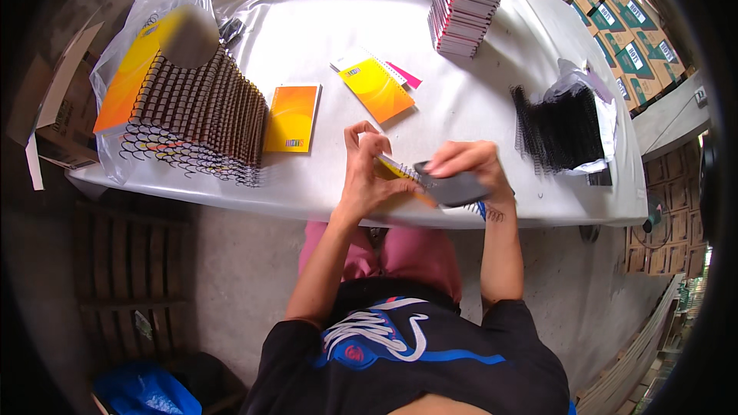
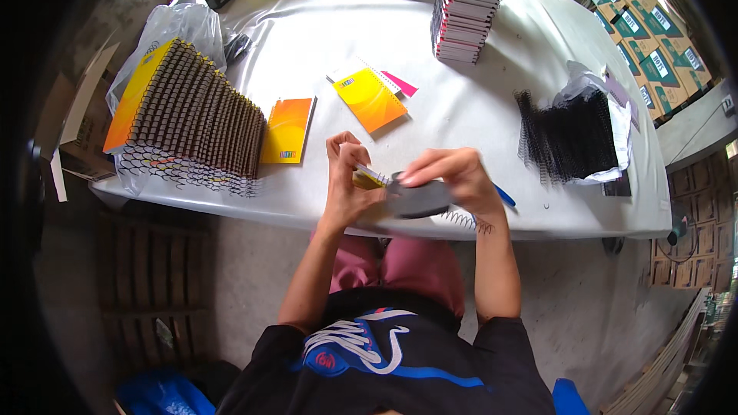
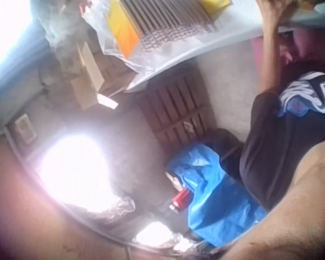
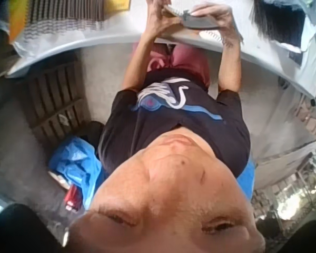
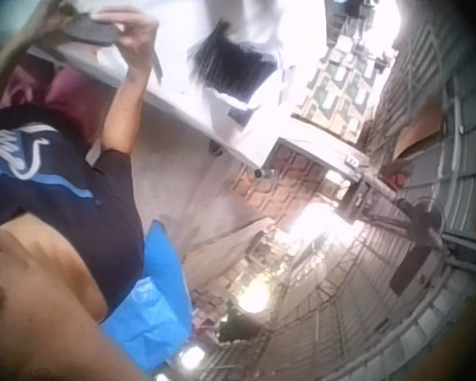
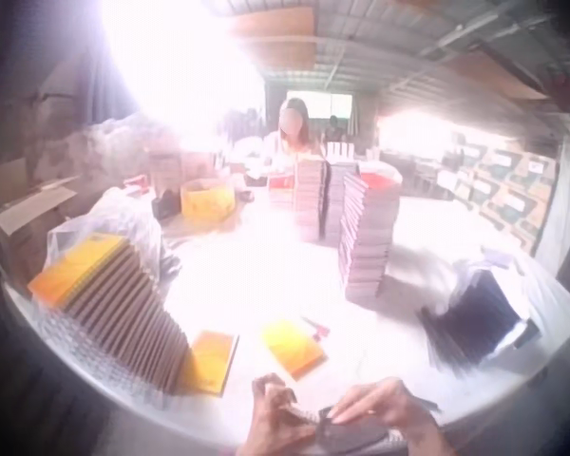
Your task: The person uses a pair of snips to trim the ends of spiral bindings on small notebooks and then stacks the finished notebooks onto a large pile on the table.
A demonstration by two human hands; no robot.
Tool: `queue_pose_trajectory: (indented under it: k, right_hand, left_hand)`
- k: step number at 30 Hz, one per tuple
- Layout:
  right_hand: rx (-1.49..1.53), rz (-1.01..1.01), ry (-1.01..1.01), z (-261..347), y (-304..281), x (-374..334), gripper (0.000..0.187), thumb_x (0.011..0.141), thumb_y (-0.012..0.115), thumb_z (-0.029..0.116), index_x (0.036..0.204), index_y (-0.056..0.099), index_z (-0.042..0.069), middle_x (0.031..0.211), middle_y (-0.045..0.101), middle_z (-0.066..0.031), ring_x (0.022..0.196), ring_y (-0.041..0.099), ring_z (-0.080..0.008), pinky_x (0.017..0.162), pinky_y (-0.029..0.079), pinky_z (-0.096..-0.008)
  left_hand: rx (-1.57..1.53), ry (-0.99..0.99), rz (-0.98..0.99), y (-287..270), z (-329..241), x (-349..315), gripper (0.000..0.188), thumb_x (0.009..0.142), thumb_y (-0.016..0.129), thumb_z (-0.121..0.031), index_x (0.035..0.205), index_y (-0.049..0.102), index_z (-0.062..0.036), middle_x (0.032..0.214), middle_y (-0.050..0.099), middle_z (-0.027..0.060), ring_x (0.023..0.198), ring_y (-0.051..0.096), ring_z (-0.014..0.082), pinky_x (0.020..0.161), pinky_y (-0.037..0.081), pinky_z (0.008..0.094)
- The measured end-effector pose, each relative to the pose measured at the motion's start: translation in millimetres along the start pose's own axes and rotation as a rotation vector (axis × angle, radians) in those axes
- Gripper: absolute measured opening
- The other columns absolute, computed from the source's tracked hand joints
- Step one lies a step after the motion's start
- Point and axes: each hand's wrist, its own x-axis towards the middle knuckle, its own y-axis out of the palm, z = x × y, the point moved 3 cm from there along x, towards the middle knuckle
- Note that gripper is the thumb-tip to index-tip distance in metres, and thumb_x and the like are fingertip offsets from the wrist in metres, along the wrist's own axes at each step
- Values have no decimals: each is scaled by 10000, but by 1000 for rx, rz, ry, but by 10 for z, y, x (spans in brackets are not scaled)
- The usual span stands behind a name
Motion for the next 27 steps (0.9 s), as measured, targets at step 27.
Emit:
queue_pose_trajectory:
  k: [27]
  right_hand:
    - [-489,-229,391,-272,38,284,370,633,574,-104,934,715,59,792,687,-87,714,618,-90,651,501,-249]
  left_hand:
    - [-172,-190,26,80,159,-21,991,362,933,-359,1011,256,-38,1022,328,102,916,422,197,802,433,320]
